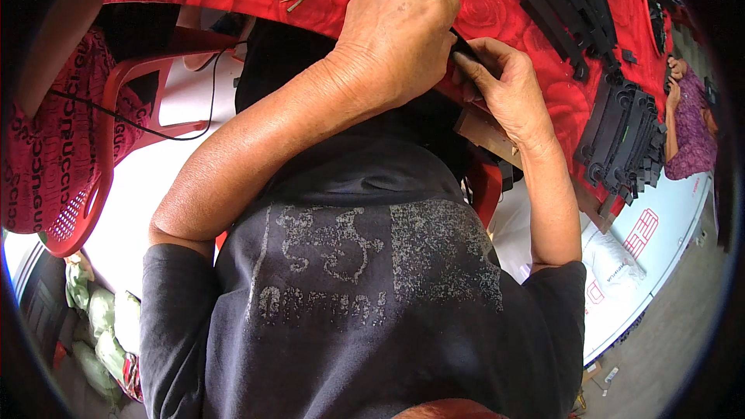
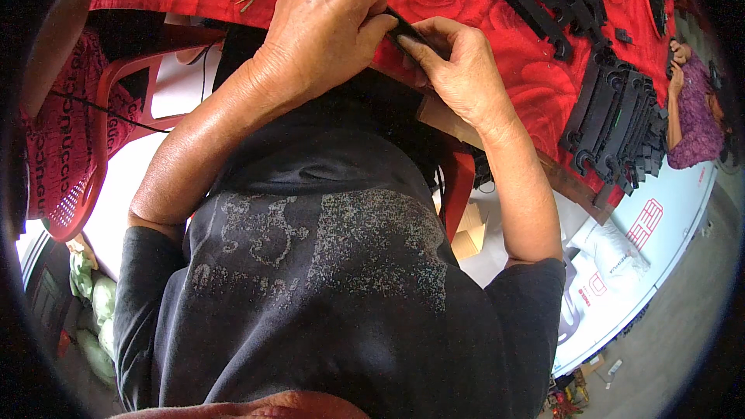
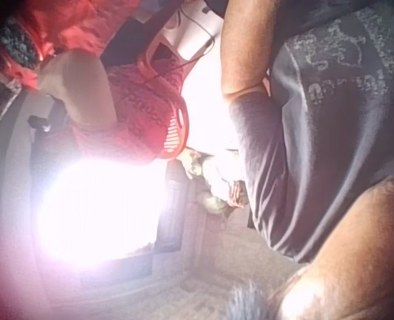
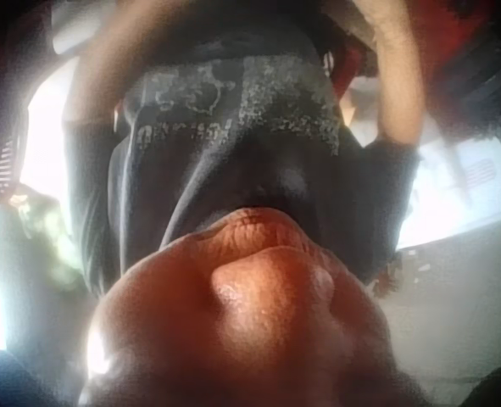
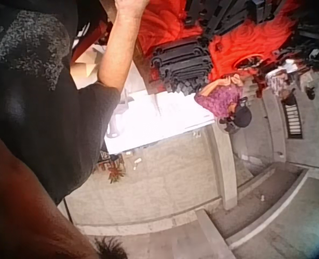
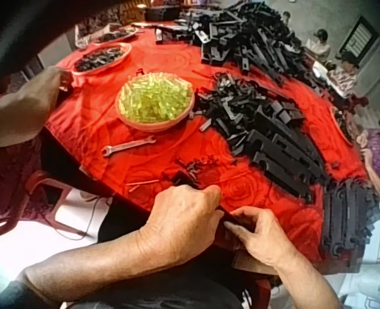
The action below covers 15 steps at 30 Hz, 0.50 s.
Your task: The person assembles plastic components by fitting and pressing small parts into a black plastic housing by hand.
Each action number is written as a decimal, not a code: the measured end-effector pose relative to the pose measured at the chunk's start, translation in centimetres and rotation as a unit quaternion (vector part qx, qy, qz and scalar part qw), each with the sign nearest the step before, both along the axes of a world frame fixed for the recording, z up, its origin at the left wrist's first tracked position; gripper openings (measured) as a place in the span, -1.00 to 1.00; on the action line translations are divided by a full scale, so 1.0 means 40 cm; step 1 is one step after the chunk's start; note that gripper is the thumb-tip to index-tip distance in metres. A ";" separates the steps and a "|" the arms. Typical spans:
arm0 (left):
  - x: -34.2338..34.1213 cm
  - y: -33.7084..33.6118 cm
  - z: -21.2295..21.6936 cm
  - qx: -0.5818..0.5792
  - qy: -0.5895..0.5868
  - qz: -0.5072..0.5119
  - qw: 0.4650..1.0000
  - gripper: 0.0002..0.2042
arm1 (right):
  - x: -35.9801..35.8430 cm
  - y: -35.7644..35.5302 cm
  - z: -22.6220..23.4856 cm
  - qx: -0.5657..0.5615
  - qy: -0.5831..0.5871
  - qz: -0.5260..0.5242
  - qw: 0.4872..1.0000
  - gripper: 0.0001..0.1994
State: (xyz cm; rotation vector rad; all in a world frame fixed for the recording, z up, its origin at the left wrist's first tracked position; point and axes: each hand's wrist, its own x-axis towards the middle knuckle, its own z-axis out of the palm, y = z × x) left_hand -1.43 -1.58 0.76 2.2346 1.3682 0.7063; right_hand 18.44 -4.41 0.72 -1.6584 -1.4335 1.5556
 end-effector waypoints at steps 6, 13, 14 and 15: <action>0.002 -0.003 0.001 -0.009 -0.002 0.002 1.000 -0.82 | 0.007 0.000 -0.014 0.015 -0.005 0.005 1.000 -0.83; 0.007 -0.013 -0.001 -0.022 -0.010 0.007 1.000 -0.82 | -0.004 0.018 0.044 0.032 -0.146 0.104 0.983 -0.77; 0.007 -0.014 -0.002 -0.022 -0.011 0.007 1.000 -0.82 | -0.006 0.021 0.050 0.017 -0.167 0.133 0.977 -0.74; 0.008 -0.015 -0.002 -0.019 -0.012 0.008 1.000 -0.82 | -0.003 0.023 0.049 0.017 -0.169 0.132 0.977 -0.74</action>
